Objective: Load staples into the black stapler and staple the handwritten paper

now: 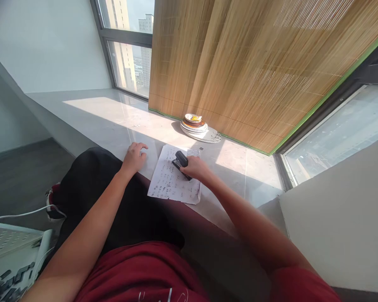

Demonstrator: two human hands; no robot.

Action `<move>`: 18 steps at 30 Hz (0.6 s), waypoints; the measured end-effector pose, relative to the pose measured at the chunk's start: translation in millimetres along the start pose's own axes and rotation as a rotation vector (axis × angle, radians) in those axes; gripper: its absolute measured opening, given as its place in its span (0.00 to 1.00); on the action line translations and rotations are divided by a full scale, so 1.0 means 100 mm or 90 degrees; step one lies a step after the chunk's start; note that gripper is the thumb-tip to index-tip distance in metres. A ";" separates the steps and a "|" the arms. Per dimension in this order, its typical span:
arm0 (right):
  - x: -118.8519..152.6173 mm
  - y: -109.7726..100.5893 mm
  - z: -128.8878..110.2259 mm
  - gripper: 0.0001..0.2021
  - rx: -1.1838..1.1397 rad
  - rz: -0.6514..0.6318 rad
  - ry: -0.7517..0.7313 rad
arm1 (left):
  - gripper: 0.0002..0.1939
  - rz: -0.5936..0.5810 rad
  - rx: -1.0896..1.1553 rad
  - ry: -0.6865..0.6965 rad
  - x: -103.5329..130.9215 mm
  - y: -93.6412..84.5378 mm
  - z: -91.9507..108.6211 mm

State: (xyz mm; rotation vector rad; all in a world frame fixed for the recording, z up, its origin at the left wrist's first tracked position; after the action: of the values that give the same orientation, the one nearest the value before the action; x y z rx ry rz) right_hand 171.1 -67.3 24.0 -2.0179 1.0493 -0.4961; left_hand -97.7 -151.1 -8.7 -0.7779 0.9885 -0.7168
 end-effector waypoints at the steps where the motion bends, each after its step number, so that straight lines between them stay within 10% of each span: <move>1: 0.00 -0.12 0.09 0.11 0.004 -0.045 0.046 | 0.17 -0.003 -0.005 0.001 0.01 0.00 0.01; 5: 0.14 -0.64 0.39 0.21 -0.054 -0.211 0.237 | 0.17 -0.016 -0.016 0.001 0.03 0.00 0.02; 9: 0.19 -0.96 0.52 0.28 -0.175 -0.380 0.189 | 0.17 -0.027 -0.015 -0.002 0.03 0.03 0.00; 11: 0.05 -0.96 0.65 0.30 -0.154 -0.283 0.157 | 0.17 -0.019 -0.001 -0.008 0.02 0.03 -0.01; 14: -0.28 -0.77 0.84 0.29 0.046 0.067 0.042 | 0.17 -0.014 0.020 -0.021 0.03 0.03 -0.02; 18: -0.66 -0.22 0.93 0.30 0.169 0.030 -0.041 | 0.17 -0.009 0.039 -0.022 0.03 0.05 -0.01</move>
State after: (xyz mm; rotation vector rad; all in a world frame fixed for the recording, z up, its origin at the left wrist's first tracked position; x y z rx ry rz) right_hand 203.8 37.2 -14.6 -1.7601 0.9376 -0.5144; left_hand -96.8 -150.9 -14.5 -0.7413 0.9273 -0.7403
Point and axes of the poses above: each hand's wrist, its own x-axis away from the middle knuckle, its own y-axis out of the palm, z = x × y, the point moved 3 cm from there along -x, towards the middle knuckle, and after that the axes turned 14 degrees about -x, right-handed, at the moved point
